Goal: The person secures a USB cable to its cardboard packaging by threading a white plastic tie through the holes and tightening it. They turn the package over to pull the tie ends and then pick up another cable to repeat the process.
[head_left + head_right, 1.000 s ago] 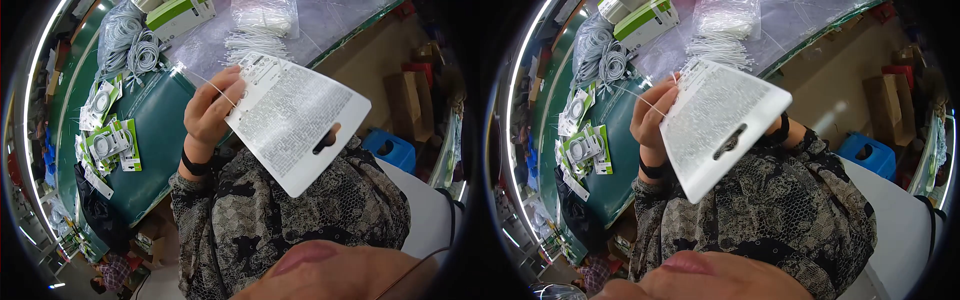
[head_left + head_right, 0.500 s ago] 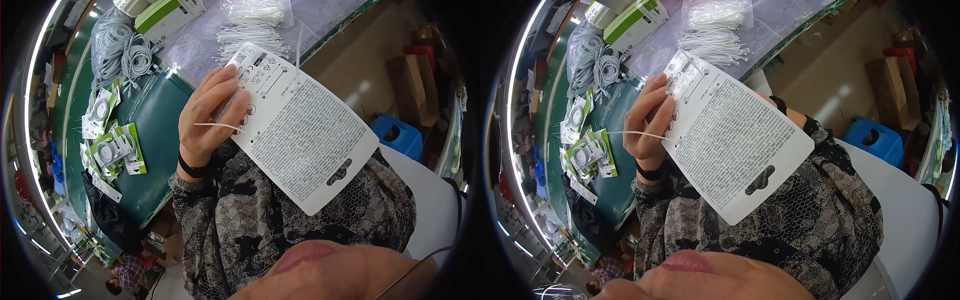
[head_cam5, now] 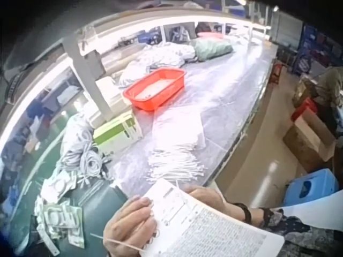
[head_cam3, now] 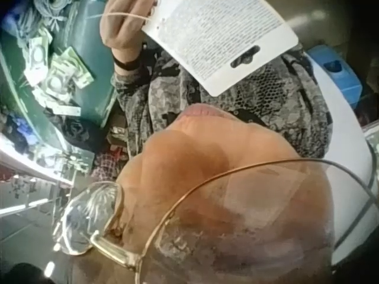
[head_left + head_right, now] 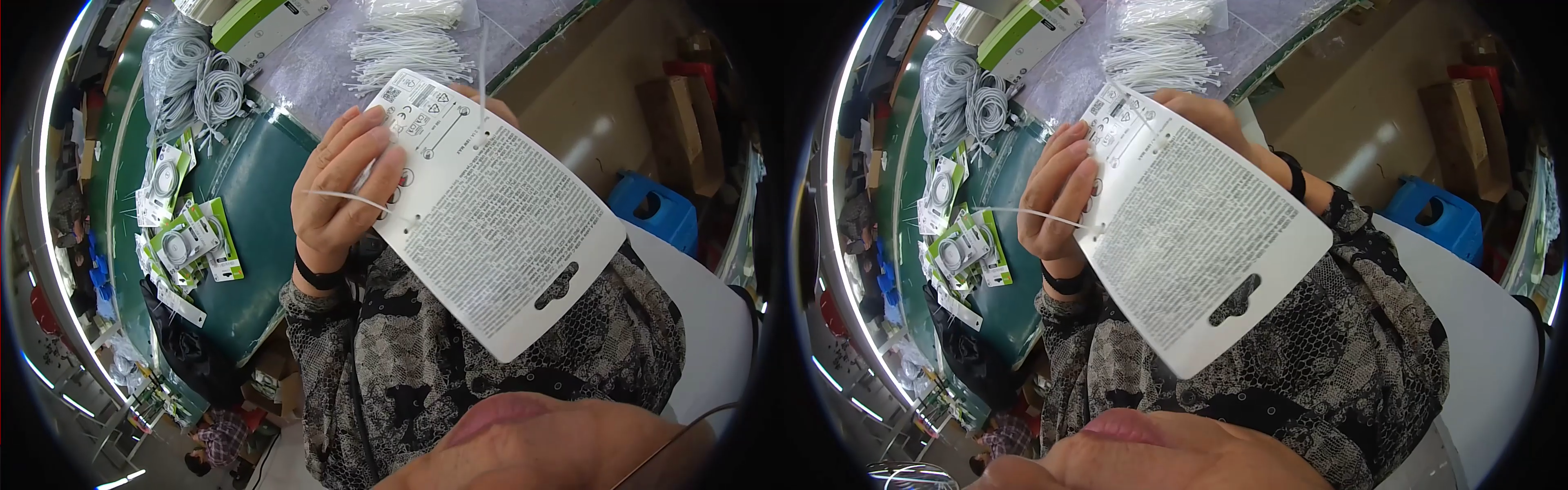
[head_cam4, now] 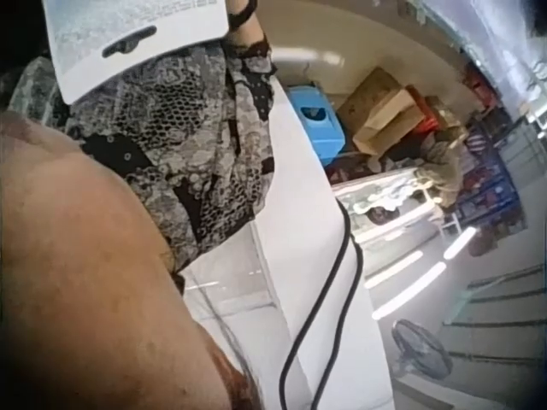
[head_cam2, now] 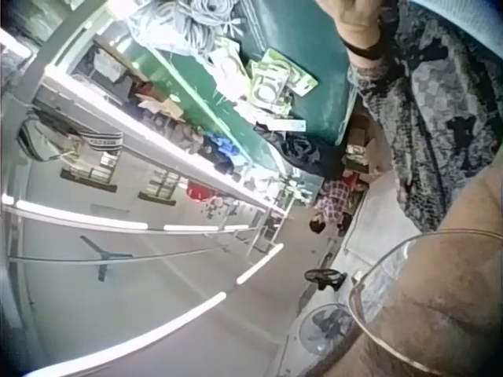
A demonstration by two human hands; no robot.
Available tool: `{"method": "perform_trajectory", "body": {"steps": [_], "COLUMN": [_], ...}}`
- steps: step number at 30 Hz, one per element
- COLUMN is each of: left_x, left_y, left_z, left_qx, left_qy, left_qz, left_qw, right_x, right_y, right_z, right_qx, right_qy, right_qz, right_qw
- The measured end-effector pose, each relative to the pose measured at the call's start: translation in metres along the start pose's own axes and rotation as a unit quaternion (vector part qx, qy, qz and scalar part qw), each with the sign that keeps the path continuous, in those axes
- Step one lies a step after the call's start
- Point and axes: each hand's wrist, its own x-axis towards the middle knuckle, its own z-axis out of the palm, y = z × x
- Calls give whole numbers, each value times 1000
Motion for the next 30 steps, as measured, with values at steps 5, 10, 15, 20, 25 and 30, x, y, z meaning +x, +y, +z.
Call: {"method": "perform_trajectory", "body": {"steps": [5,10,15,20,25,30], "left_x": [-30,-29,-32,-37,-43,-49], "left_y": [2,-15,-21,-25,-30,-34], "left_z": [19,34,45,45,48,49], "left_qx": [-42,-225,-405,-445,-366,-326], "left_qy": [124,183,264,268,244,233], "left_qz": [-318,-383,-442,-447,-409,-395], "left_qw": [939,877,756,728,799,827], "right_x": [39,48,54,61,69,73], "right_y": [-29,-34,-32,-25,-26,-25], "right_z": [11,12,21,20,20,17], "right_qx": [112,91,-38,-300,-433,-493], "right_qy": [58,118,126,80,18,-34], "right_qz": [41,193,231,101,20,-31], "right_qw": [991,970,964,945,901,869]}}
